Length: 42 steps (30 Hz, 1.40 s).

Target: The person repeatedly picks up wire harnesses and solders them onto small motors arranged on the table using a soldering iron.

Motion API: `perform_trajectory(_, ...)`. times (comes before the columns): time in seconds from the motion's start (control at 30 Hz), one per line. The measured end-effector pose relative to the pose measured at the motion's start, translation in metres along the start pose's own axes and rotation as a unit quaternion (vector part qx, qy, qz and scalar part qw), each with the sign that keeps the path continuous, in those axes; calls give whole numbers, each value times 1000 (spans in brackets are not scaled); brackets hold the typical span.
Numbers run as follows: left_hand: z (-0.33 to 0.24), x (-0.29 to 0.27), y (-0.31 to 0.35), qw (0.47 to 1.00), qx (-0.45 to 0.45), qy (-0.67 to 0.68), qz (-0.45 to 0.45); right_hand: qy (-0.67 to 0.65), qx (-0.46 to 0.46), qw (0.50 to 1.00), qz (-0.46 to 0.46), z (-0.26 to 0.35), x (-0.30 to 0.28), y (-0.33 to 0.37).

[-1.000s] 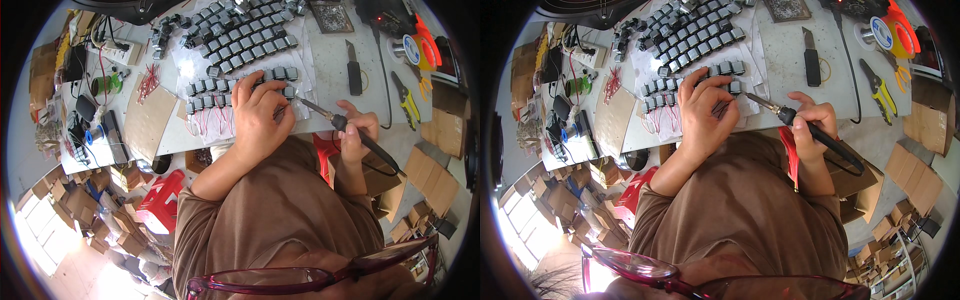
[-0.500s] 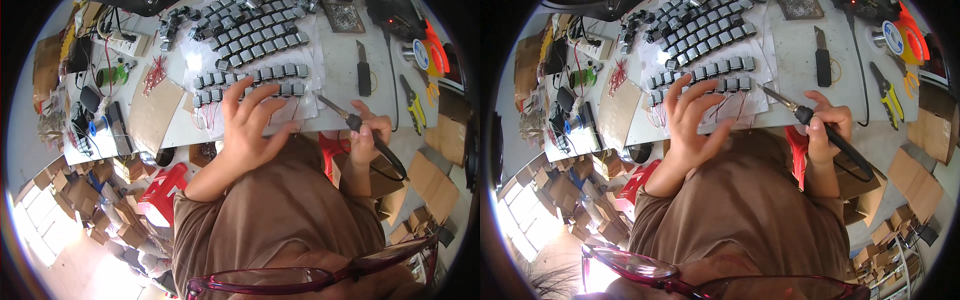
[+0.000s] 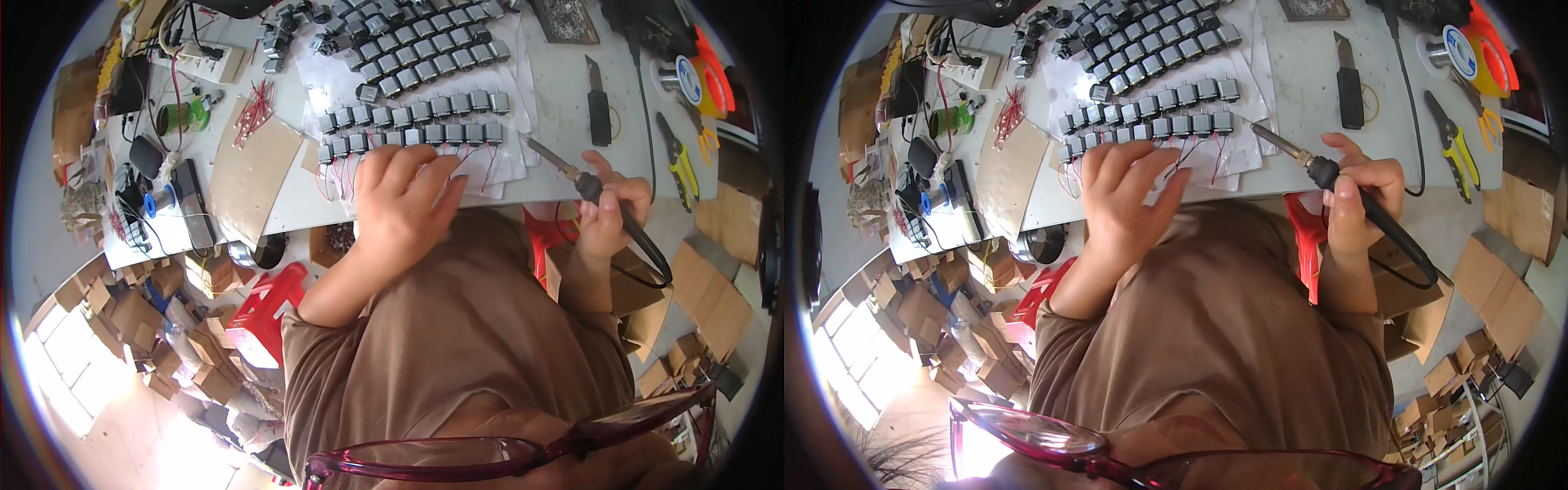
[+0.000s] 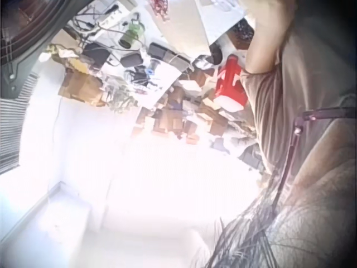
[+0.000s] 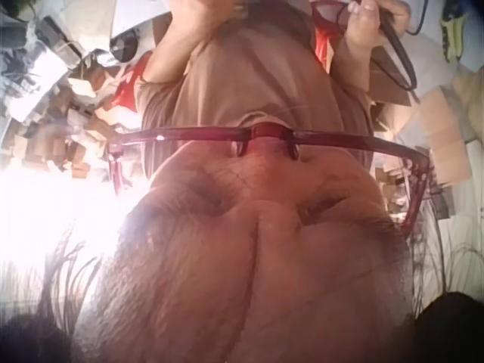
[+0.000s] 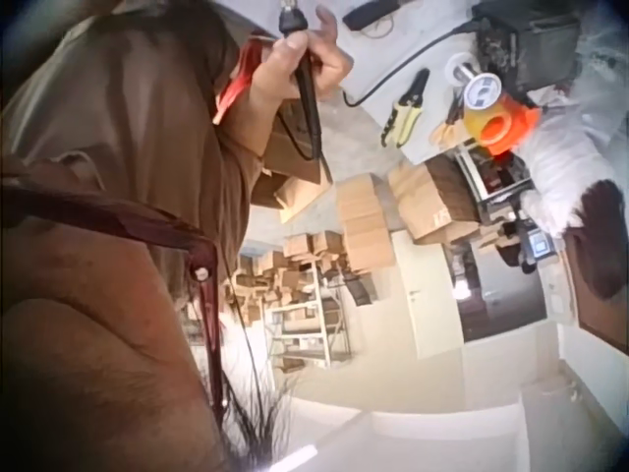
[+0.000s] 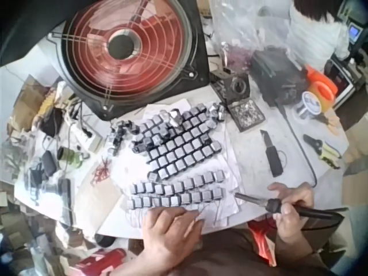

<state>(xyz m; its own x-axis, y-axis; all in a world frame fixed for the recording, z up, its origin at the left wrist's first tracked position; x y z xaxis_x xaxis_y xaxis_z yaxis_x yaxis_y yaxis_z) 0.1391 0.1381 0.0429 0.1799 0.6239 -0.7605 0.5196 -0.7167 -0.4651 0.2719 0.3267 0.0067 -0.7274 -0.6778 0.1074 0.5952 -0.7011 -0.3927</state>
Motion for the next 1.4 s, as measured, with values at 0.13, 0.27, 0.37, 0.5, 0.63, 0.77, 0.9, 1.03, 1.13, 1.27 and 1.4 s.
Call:
perform_trajectory(0.13, -1, 16, -5, 999, -22, -43, 13, -1, -11, 1000, 11, 4, 6, -1)
perform_trajectory(0.27, 0, 15, -2, 999, 0, -41, -5, -23, -13, 1000, 8, 2, 6, 1)
perform_trajectory(0.37, -4, 13, -5, 999, 1, -22, -23, -27, -5, 999, 28, 1, 12, 1)
perform_trajectory(0.5, -2, 15, -10, 999, -18, -6, -42, -33, 4, 998, 58, 0, 20, 2)
perform_trajectory(0.63, 0, 18, -8, 1000, -27, 5, -14, -28, 10, 997, 71, 1, 24, 2)
perform_trajectory(0.77, 0, 15, -6, 999, -30, -14, 6, -26, 7, 998, 61, 2, 22, 0)
perform_trajectory(0.9, -2, 13, -6, 1000, 4, -28, -4, -27, 5, 998, 57, 1, 23, 0)
perform_trajectory(1.03, -5, 12, -7, 999, 8, -39, 1, -29, 7, 998, 57, 1, 23, 0)
perform_trajectory(1.13, -2, 14, -3, 999, 18, -38, -12, -26, 11, 998, 60, 2, 24, 0)
perform_trajectory(1.27, -2, 14, -6, 1000, -4, -27, -13, -29, 14, 997, 64, 2, 26, 0)
perform_trajectory(1.4, -3, 16, -8, 1000, -10, -3, -16, -22, 11, 997, 71, 2, 26, 1)
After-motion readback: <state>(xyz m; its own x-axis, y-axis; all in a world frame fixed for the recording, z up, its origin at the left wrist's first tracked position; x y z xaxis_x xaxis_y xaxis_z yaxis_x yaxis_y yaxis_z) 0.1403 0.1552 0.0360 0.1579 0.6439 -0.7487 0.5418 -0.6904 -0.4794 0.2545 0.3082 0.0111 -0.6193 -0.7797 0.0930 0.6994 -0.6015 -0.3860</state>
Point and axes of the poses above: each hand's wrist, its own y-axis away from the middle knuckle, its own x-axis out of the palm, z = x × y, the point moved 9 cm from there along -y, towards the middle knuckle, and after that the axes turned 3 degrees about y, right-handed, at the moved point
